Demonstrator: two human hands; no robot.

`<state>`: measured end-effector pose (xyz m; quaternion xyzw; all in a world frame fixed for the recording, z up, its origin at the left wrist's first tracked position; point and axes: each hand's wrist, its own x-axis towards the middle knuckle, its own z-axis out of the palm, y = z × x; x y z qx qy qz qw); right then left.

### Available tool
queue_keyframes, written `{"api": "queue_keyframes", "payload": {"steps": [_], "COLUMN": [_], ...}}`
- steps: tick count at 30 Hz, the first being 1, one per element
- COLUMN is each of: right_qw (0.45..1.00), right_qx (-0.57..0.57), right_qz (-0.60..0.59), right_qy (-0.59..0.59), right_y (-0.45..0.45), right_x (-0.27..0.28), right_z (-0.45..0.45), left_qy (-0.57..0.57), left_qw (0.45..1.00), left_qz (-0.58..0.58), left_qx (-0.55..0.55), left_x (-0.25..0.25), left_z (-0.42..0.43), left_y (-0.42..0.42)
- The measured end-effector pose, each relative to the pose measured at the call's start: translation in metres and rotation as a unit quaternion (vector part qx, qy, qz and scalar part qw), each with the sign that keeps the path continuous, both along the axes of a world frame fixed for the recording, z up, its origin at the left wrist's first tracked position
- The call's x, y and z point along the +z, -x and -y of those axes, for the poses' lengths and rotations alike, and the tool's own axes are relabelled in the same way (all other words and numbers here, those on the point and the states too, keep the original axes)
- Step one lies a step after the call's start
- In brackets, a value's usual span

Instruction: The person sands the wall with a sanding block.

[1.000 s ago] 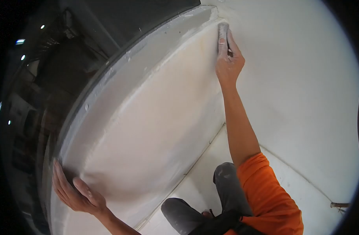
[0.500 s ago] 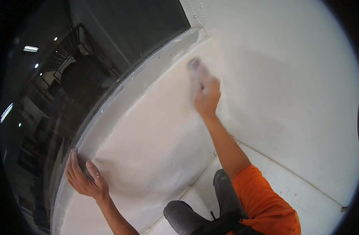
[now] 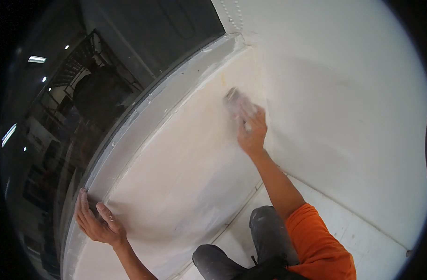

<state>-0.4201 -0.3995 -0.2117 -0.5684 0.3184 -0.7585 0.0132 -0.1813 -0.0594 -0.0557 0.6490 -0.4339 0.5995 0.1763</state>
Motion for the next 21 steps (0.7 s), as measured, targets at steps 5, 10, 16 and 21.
{"api": "queue_keyframes", "payload": {"steps": [5, 10, 16, 21], "right_qw": [0.989, 0.999, 0.994, 0.997], "right_qx": [0.008, 0.008, -0.019, -0.051], "right_qz": [0.143, 0.017, 0.097, -0.032], "right_qy": [-0.040, 0.037, -0.037, 0.056], "right_y": [0.013, 0.007, 0.012, 0.020], "right_x": [0.058, 0.006, 0.050, 0.009], "right_z": [0.032, -0.009, 0.029, 0.013], "left_qy": [0.002, 0.000, 0.000, 0.000], "left_qw": [1.000, 1.000, 1.000, 1.000], "left_qz": [0.004, 0.006, 0.001, 0.011], "left_qx": [-0.008, 0.002, 0.003, 0.021], "left_x": [-0.001, 0.001, 0.000, -0.001], "left_z": [-0.010, -0.008, -0.010, -0.010], "left_y": [0.001, 0.002, 0.004, 0.003]}}
